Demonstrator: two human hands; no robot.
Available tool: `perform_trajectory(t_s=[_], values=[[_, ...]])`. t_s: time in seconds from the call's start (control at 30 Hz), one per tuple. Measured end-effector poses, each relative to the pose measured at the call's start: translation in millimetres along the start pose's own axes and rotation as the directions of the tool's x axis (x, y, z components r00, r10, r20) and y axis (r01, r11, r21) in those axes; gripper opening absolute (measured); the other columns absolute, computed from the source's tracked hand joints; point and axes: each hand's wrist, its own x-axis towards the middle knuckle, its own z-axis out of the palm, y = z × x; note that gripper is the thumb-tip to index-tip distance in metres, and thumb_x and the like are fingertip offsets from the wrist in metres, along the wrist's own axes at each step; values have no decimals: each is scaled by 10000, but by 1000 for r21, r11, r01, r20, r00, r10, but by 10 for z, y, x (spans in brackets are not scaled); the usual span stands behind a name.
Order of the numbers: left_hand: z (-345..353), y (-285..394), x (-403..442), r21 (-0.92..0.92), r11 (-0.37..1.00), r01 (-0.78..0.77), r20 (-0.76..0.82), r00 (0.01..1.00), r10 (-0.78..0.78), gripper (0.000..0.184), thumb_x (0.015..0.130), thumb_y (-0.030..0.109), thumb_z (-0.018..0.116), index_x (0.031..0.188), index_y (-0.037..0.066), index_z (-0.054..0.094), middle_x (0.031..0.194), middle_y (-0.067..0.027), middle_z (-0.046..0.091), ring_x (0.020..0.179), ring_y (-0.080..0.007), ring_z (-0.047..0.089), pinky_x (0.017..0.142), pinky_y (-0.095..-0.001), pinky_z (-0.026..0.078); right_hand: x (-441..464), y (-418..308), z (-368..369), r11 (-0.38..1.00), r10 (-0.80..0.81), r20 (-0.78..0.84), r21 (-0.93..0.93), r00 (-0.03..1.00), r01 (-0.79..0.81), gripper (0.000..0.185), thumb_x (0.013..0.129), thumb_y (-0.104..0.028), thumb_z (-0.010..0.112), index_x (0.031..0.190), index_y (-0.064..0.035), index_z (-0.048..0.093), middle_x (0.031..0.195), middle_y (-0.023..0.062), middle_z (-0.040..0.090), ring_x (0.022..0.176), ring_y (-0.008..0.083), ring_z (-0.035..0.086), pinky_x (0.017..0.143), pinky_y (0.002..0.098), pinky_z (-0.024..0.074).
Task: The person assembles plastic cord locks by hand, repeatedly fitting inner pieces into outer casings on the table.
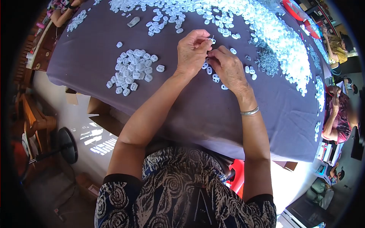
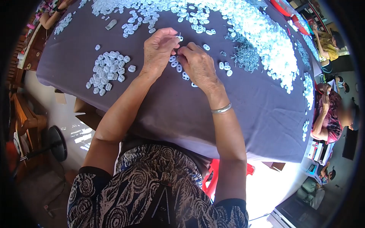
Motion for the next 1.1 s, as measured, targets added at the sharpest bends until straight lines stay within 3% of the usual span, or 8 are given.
perform_trajectory(t_s=[0.2,0.4,0.53,0.6,0.7,0.9,1.0,1.1], values=[[10,-1,2,-1,1000,-9,0,1000,9,176,835,28,655,1004,72,630,894,-35,647,732,-95,612,570,-228,488,-29,-5,-66,998,-12,39,61,999,9,140,751,-34,665,879,-43,607,821,92,578,767,302,611,628,414,490],[-1,12,-3,10,1000,7,-7,1000,-7,173,839,41,661,1005,79,629,892,-33,648,727,-93,614,568,-225,487,-38,88,-71,990,16,-89,141,996,-3,151,780,-4,647,922,-32,604,825,113,592,671,306,607,606,388,477],[29,0,-1,0,1000,-30,-26,999,30,160,834,8,648,983,52,616,837,-32,633,679,-80,606,504,-214,482,-21,67,-99,964,153,-149,241,977,-114,119,781,2,650,890,-33,618,778,111,594,656,273,612,596,375,476],[14,-6,-8,5,1000,-6,-6,1000,6,169,840,30,657,1000,73,625,874,-33,644,710,-87,614,546,-217,487,-12,73,-35,945,214,-218,293,952,-145,107,769,8,656,860,-32,619,745,109,592,643,256,613,592,372,479],[15,-2,-12,12,1000,1,1,1000,-1,181,841,35,663,1012,86,631,891,-33,649,722,-90,617,562,-216,489,-24,112,-39,981,154,-207,146,966,-125,101,755,11,659,839,-25,615,718,104,595,632,248,614,590,364,483],[13,-28,-14,4,1000,-5,18,1000,5,202,832,23,671,1021,80,630,881,-38,645,711,-89,614,550,-216,488,-58,173,-178,982,187,-107,16,976,-187,90,736,-24,680,789,-4,611,716,105,610,622,246,615,587,357,488],[8,-22,-24,12,1000,4,44,999,-5,205,832,24,668,1027,71,627,876,-41,642,710,-87,611,549,-217,485,-59,198,-194,982,188,-100,-3,977,-190,93,740,-39,688,780,-1,613,714,119,612,600,236,610,576,342,481],[17,7,-40,46,998,45,95,994,-49,209,836,29,659,1039,65,624,866,-38,640,711,-83,606,553,-216,480,-38,174,-215,941,309,-160,197,937,-277,86,774,-65,695,789,-8,634,701,65,609,568,158,577,547,286,455]])
